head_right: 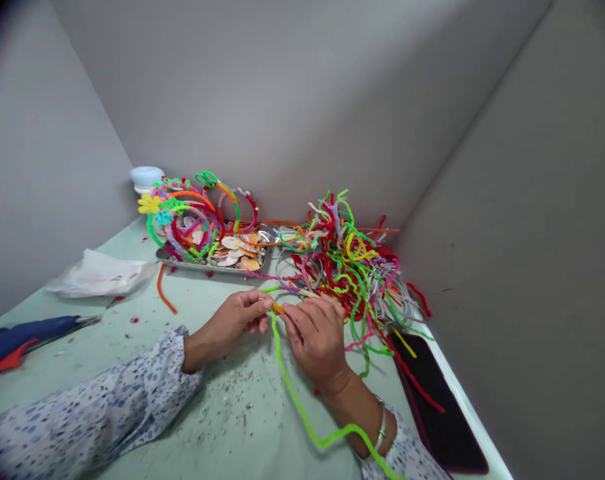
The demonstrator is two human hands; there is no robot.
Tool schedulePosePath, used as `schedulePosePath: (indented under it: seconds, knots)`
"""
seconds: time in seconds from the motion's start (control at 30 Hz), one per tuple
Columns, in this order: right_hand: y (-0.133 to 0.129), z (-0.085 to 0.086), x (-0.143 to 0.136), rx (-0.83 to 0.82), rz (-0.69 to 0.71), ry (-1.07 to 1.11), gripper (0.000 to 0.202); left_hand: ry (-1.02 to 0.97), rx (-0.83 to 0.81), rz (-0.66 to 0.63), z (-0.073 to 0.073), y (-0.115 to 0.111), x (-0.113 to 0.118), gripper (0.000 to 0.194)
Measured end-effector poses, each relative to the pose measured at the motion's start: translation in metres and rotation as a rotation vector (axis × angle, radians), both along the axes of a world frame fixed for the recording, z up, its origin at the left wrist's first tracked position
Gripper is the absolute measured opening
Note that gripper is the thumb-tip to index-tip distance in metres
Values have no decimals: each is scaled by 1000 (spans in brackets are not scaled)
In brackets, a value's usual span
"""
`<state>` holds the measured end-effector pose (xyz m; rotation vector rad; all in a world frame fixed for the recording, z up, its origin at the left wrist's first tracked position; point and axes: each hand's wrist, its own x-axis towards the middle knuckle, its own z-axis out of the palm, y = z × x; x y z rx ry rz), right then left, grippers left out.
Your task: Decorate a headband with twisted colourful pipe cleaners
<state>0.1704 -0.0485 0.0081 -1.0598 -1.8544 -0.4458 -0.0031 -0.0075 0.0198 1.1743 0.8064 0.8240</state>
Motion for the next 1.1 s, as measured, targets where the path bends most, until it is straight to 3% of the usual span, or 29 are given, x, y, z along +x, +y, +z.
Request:
schedulePosePath:
  seconds: [0.27,0.83,1.1]
  knots:
    - [-2,0,-1,-12,20,53,18,-98,-54,1,4,-8,3,23]
    - [2,-11,0,-190,163,32,35,-7,-30,55,4,-14,7,22]
    - [1,-10,-2,-233,177,44,31,99,31,73,7,-16,7,19]
